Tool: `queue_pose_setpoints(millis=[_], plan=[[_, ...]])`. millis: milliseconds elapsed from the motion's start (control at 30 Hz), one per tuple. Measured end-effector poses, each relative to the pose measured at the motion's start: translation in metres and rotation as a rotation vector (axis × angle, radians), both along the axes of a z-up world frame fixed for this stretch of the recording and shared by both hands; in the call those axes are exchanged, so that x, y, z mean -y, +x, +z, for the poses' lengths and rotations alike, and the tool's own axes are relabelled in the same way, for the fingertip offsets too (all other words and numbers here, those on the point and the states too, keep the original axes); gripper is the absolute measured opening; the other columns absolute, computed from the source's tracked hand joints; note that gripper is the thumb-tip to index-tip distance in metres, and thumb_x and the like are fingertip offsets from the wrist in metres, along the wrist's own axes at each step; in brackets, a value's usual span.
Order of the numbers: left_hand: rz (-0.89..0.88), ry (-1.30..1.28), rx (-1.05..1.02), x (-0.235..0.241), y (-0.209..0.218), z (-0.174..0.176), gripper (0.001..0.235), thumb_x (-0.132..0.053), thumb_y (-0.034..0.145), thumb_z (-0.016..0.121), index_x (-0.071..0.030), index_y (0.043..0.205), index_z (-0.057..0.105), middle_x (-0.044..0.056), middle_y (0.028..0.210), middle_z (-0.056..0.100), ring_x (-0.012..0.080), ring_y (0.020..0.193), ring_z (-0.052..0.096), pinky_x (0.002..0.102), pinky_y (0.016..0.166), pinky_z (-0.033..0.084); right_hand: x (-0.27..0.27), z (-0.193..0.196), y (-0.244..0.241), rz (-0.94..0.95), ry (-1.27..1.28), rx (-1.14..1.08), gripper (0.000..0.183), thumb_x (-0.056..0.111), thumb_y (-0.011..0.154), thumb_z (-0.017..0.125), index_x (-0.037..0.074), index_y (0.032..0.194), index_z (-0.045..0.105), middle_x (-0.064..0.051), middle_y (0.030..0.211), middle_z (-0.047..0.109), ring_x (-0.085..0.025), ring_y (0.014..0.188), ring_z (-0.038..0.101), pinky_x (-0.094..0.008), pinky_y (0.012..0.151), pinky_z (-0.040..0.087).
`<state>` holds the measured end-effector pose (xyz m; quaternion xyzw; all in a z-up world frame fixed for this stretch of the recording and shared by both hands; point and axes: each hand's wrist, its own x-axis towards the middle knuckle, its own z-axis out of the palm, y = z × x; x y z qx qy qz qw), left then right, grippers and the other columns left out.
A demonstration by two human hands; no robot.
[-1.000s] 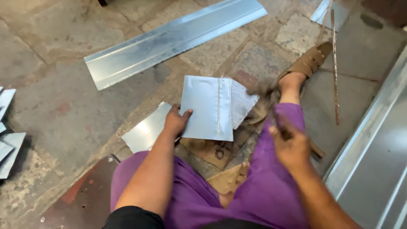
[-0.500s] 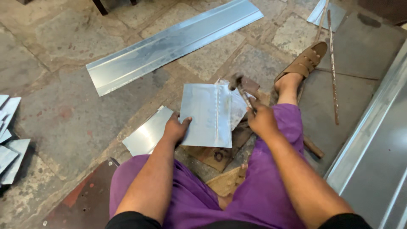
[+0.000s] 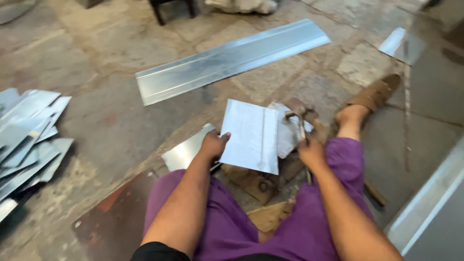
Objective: The person uses a hammer to strike and flatten rectangular metal sheets against a wooden block on the floor, handling the sheets one at a time.
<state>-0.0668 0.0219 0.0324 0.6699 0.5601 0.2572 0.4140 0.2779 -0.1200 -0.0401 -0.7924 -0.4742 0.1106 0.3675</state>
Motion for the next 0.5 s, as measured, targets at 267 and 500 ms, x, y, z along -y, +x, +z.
queue_pose_setpoints(millis=[267, 500], plan=[[0.120, 0.245, -0.140, -0.018, -0.057, -0.004, 0.040, -0.030, 0.102, 0.057, 0.006, 0.096, 0.072, 0.029, 0.100, 0.072, 0.0430, 0.091, 0.070, 0.048, 0.083, 0.055, 0.001, -0.006, 0.016, 0.191, -0.211, 0.058, 0.047, 0.033, 0.094, 0.064, -0.005, 0.123, 0.067, -0.033, 0.116, 0.069, -0.052, 0.108, 0.065, -0.056, 0.090, 0.052], [0.261, 0.252, -0.695, -0.029, -0.217, 0.006, 0.031, -0.023, 0.102, 0.050, -0.002, 0.108, 0.071, 0.022, 0.111, 0.073, 0.0407, 0.099, 0.072, 0.049, 0.082, 0.057, -0.027, 0.013, -0.040, 0.287, -0.393, 0.537, 0.051, 0.037, 0.098, 0.056, 0.000, 0.132, 0.060, -0.025, 0.111, 0.066, -0.044, 0.106, 0.064, -0.054, 0.093, 0.049]])
